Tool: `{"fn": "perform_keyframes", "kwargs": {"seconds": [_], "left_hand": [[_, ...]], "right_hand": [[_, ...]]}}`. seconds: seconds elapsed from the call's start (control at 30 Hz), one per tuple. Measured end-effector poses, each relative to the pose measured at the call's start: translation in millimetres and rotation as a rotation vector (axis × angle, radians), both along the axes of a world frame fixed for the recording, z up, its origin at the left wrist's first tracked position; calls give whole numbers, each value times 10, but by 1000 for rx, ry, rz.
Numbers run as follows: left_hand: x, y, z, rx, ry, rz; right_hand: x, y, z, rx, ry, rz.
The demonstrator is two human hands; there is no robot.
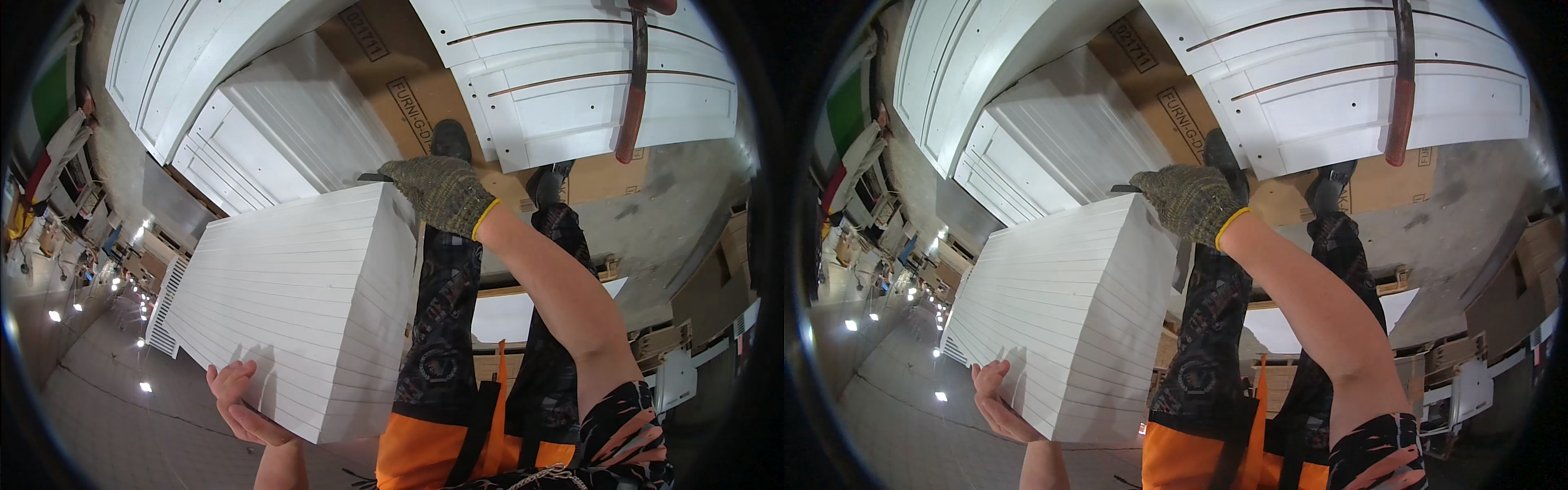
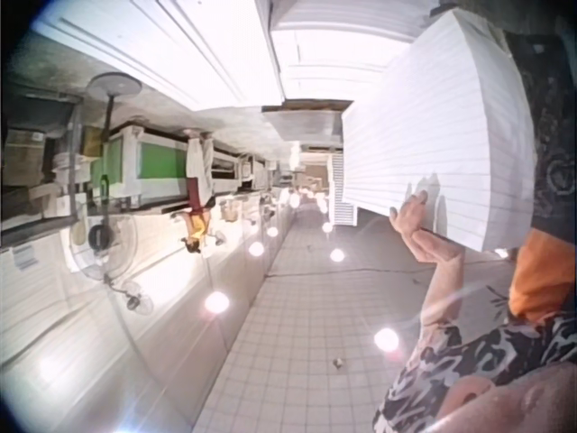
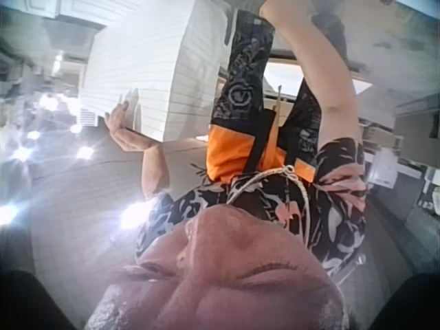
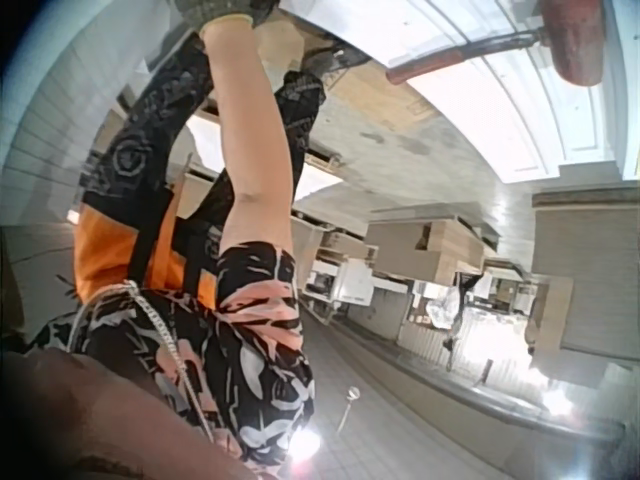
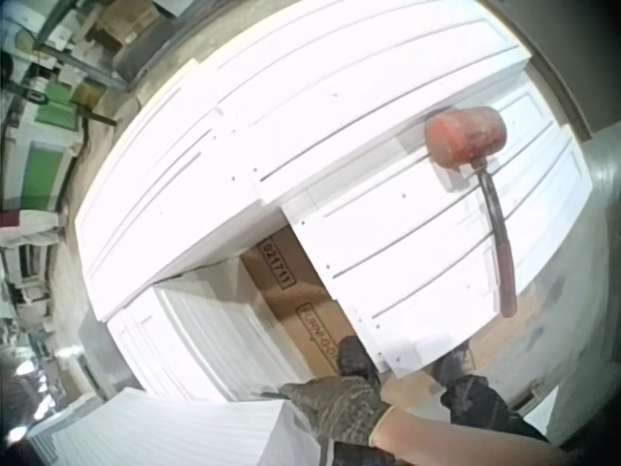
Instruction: The person uses a utility knife to trim the top edge of a white grooved panel and strikes the corner of the panel with a rubber mallet while holding a small metal tool against the surface.
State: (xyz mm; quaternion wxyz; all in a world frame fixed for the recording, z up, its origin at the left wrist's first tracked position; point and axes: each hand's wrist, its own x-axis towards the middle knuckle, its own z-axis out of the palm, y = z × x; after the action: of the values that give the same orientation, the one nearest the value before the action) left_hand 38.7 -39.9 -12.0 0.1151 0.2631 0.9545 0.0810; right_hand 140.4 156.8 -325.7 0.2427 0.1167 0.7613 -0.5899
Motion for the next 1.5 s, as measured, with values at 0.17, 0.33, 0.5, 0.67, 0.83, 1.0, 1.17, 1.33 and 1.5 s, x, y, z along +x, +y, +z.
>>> {"fn": "perform_keyframes", "kwargs": {"seconds": [0.17,0.33,0.5,0.67,0.83,1.0,1.17,1.33,1.5], "left_hand": [[-25,-105,93,-63,-1,-101],[-23,-76,53,-52,-34,-64],[7,60,-4,1,-54,-9],[-16,51,43,-39,-69,-15],[-38,36,106,-43,-98,-44],[-29,58,-1,-18,-82,-44],[-34,82,93,-126,-79,-54],[-46,71,52,-68,-85,-65],[-79,-53,60,-64,-62,-154]], "right_hand": [[-99,134,478,-211,55,202],[192,70,931,-90,419,-131],[118,93,220,78,127,-247],[-67,103,352,12,165,119],[21,21,761,77,361,29],[-41,118,540,-251,-23,-132],[50,-44,795,-312,142,0],[229,-167,1157,-163,412,112],[103,-187,1076,-271,192,-31]]}}
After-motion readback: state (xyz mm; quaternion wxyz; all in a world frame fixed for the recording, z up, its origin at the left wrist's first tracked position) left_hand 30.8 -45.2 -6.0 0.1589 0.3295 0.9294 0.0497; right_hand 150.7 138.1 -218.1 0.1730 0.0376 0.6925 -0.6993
